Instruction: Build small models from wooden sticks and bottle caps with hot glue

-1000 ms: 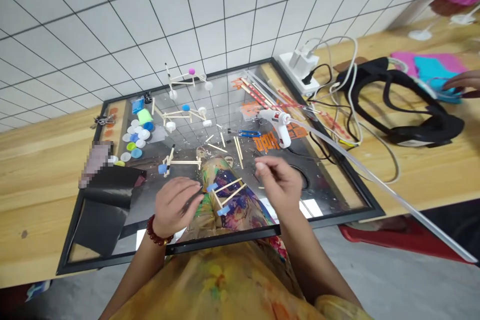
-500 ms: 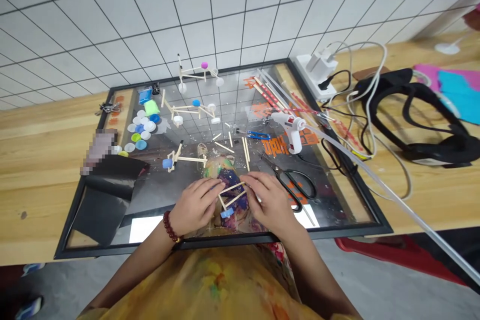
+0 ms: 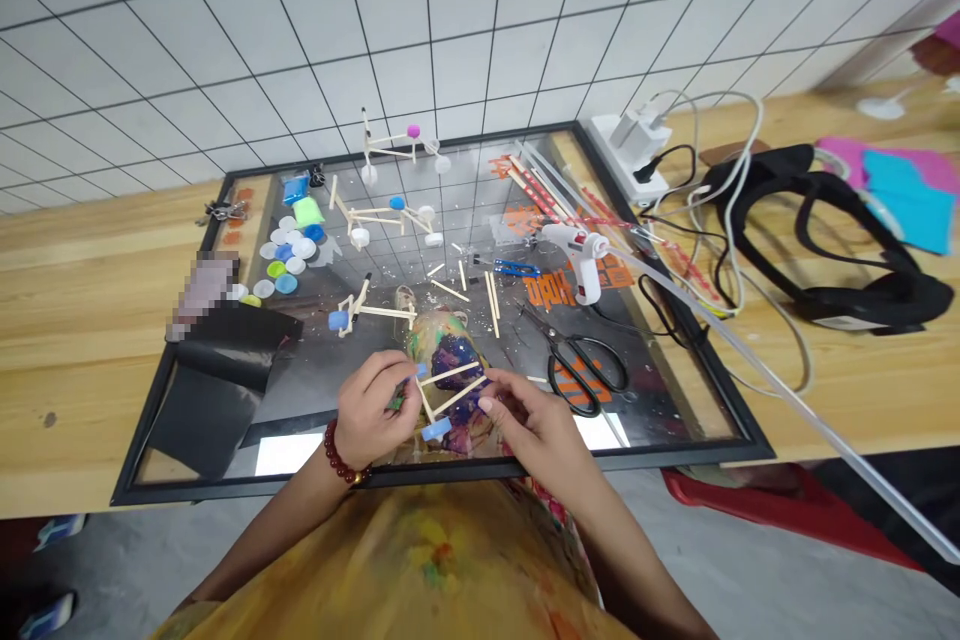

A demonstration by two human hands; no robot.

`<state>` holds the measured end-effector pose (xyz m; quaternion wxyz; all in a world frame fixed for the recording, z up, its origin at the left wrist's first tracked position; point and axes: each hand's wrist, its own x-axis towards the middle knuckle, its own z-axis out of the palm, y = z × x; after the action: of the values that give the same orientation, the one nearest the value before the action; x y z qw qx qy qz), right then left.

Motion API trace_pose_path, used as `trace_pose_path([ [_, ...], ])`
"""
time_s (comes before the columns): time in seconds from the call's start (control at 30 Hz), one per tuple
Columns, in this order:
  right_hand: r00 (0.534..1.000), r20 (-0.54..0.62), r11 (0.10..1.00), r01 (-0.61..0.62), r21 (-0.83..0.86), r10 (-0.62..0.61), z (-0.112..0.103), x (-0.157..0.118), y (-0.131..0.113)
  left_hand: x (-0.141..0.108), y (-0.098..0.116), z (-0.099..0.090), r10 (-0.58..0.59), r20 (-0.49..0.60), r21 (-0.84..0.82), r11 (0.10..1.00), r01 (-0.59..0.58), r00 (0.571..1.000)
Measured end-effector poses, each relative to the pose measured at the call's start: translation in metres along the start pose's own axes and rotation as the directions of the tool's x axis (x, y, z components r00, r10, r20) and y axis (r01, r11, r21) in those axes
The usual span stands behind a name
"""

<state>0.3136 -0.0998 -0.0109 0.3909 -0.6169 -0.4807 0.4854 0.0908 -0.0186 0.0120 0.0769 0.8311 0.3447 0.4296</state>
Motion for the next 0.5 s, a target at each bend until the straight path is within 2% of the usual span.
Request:
trace_pose_path([
  [0.1, 0.997, -0.025, 0.960, -0.060, 0.274, 0.069, 0.011, 0.001, -0.006, 0.000, 0.005, -0.002, 0.019, -0.094, 0.062, 0.998, -0.013, 0.995],
  [0.2, 0.994, 0.064, 0.903, -0.112, 0.414, 0.093, 0.022, 0.002, -0.017, -0.001, 0.007, -0.002, 0.052, -0.135, 0.109, 0.993, -0.037, 0.989],
  [0.3, 0.990, 0.141, 0.917, -0.073, 0.391, 0.019, 0.032, 0.006, -0.026, -0.001, 0.008, -0.003, 0.030, -0.137, 0.109, 0.994, -0.015, 0.990],
  [0.5, 0.988, 0.077, 0.965, 0.109, 0.239, -0.131, 0.032, 0.027, -0.029, -0.007, 0.015, -0.007, -0.038, -0.049, -0.061, 0.998, 0.035, 0.998],
])
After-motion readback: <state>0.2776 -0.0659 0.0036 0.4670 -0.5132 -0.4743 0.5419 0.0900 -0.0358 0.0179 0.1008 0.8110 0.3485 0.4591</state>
